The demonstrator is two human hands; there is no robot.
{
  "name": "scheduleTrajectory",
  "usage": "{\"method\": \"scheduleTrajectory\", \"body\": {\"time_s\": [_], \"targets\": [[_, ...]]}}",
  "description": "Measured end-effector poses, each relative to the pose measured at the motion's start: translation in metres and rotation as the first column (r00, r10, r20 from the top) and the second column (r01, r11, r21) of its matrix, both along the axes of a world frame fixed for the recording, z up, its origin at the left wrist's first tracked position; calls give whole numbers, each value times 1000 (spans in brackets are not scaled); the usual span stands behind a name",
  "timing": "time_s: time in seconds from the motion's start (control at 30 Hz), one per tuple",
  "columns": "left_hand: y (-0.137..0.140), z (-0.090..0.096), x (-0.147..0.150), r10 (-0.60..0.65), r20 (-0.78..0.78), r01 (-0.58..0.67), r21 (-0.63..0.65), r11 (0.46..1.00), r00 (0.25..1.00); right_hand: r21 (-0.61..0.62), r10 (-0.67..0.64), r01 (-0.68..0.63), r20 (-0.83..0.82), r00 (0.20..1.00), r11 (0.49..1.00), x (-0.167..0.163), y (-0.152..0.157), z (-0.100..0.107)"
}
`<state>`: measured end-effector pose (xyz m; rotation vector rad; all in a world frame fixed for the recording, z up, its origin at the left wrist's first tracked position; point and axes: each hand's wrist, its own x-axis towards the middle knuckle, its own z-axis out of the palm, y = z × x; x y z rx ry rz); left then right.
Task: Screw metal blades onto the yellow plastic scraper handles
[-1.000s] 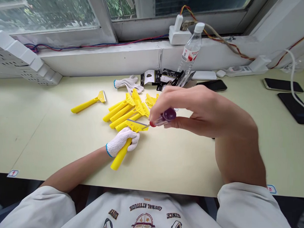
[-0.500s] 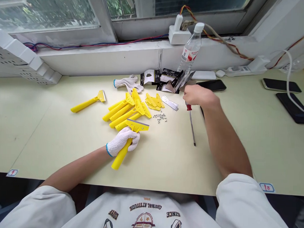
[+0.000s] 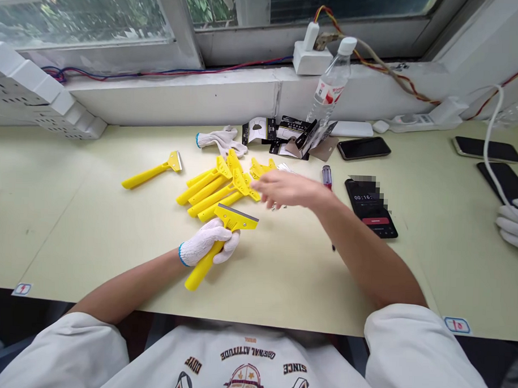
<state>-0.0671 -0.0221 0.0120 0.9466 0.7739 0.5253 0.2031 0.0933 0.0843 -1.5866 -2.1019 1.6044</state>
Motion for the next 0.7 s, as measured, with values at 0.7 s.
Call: {"method": "scheduleTrajectory", "body": {"time_s": [0.7], "targets": [[9, 14, 7, -5, -69, 5, 8, 1000, 998, -629, -102, -263, -482, 870, 731, -45, -10, -60]]}}
